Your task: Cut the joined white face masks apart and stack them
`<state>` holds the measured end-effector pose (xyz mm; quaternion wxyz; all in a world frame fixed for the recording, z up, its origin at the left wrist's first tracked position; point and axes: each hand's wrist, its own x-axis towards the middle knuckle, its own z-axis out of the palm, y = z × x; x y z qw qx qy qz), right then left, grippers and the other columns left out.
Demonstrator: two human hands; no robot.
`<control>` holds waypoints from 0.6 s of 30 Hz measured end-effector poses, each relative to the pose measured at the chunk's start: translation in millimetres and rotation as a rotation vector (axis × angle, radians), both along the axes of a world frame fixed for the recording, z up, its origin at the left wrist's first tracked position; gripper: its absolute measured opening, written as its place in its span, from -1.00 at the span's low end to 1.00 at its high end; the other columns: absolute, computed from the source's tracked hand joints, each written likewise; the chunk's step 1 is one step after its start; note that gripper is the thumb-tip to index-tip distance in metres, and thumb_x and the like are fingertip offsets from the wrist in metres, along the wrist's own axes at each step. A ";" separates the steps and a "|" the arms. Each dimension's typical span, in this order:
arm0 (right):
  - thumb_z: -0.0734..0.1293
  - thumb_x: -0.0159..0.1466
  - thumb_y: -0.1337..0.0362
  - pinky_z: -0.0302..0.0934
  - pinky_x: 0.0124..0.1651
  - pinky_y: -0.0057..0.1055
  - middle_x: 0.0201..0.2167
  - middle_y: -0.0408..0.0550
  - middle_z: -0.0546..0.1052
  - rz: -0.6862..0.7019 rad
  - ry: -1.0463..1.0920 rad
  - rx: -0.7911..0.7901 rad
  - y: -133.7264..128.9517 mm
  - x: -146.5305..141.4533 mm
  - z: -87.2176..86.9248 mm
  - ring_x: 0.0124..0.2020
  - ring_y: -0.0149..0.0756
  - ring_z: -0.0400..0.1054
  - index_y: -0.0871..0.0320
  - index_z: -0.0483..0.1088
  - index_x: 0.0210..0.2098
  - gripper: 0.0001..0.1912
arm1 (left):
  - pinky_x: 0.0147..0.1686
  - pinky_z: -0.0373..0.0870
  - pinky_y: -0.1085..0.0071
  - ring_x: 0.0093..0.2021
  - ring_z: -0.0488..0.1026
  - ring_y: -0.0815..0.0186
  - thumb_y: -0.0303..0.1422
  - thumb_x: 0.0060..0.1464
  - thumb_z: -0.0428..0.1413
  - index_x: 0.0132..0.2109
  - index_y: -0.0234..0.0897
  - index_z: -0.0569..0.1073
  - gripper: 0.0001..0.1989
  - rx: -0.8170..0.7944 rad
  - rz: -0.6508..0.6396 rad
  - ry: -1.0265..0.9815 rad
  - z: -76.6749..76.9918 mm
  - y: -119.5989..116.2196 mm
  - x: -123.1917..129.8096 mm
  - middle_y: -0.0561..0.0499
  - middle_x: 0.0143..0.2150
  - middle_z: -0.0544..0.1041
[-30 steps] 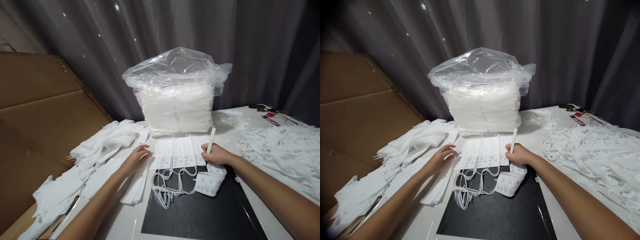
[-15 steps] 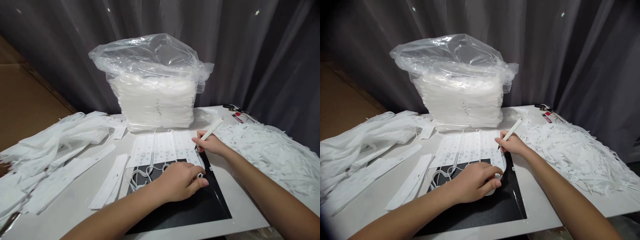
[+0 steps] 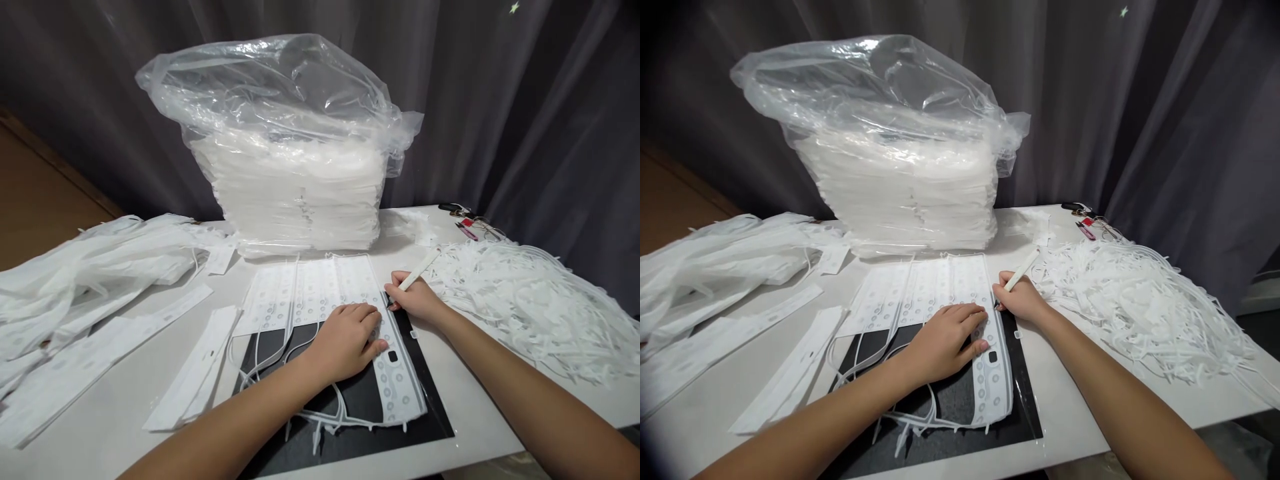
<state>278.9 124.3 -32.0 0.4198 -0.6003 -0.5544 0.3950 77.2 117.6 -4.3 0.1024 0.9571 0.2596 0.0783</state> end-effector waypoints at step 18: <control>0.23 0.16 0.23 -0.03 -0.50 -0.48 -0.71 -0.27 0.28 0.026 -0.258 0.018 -5.6 -2.0 6.9 -0.60 -0.40 0.14 0.09 0.05 -0.60 -0.72 | -0.18 0.40 0.16 -0.15 0.47 0.06 -0.42 0.14 0.09 -0.12 -0.36 0.46 -0.84 -0.013 0.040 0.168 22.2 12.7 23.6 -0.15 -0.16 0.48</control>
